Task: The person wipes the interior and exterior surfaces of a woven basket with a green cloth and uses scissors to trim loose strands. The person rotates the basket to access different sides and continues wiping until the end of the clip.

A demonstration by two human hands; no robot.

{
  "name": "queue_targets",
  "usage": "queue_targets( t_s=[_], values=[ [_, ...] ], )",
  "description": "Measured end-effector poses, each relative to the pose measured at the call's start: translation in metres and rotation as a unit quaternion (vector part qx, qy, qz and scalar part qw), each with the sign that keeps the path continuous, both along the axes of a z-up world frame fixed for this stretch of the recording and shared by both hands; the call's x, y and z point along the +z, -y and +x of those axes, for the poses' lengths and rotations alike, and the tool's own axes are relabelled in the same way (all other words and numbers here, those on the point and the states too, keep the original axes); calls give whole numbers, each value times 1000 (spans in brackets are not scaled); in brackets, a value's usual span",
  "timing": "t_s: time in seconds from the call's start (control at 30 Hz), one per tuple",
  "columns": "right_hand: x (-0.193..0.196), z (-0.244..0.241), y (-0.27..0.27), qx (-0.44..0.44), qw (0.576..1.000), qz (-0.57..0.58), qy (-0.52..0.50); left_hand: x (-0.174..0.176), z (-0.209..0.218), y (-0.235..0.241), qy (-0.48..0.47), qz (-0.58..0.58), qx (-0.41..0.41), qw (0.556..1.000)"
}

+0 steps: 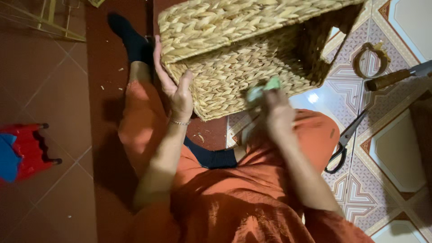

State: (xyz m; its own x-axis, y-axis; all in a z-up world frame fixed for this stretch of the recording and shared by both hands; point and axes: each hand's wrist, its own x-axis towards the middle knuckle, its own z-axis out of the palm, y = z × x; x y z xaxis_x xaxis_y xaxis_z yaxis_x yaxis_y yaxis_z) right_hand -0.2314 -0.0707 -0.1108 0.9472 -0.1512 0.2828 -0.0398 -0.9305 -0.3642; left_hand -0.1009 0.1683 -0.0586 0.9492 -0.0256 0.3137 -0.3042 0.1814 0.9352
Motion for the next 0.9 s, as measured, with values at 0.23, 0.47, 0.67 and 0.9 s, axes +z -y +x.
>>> queue_targets(
  t_s=[0.23, 0.47, 0.67, 0.9],
  values=[
    [-15, -13, -99, 179, 982, 61, 9, 6, -1, -4, 22, 76, 29, 996],
    [-2, 6, 14, 73, 996, -2, -49, 26, 35, -23, 220, 259, 29, 940],
    [18, 30, 79, -68, 994, 23, -86, 16, 60, -22, 167, 264, -3, 950],
    [-6, 92, 63, -20, 985, -160, -65, 12, 72, -21, 171, 227, -13, 959]
  ],
)
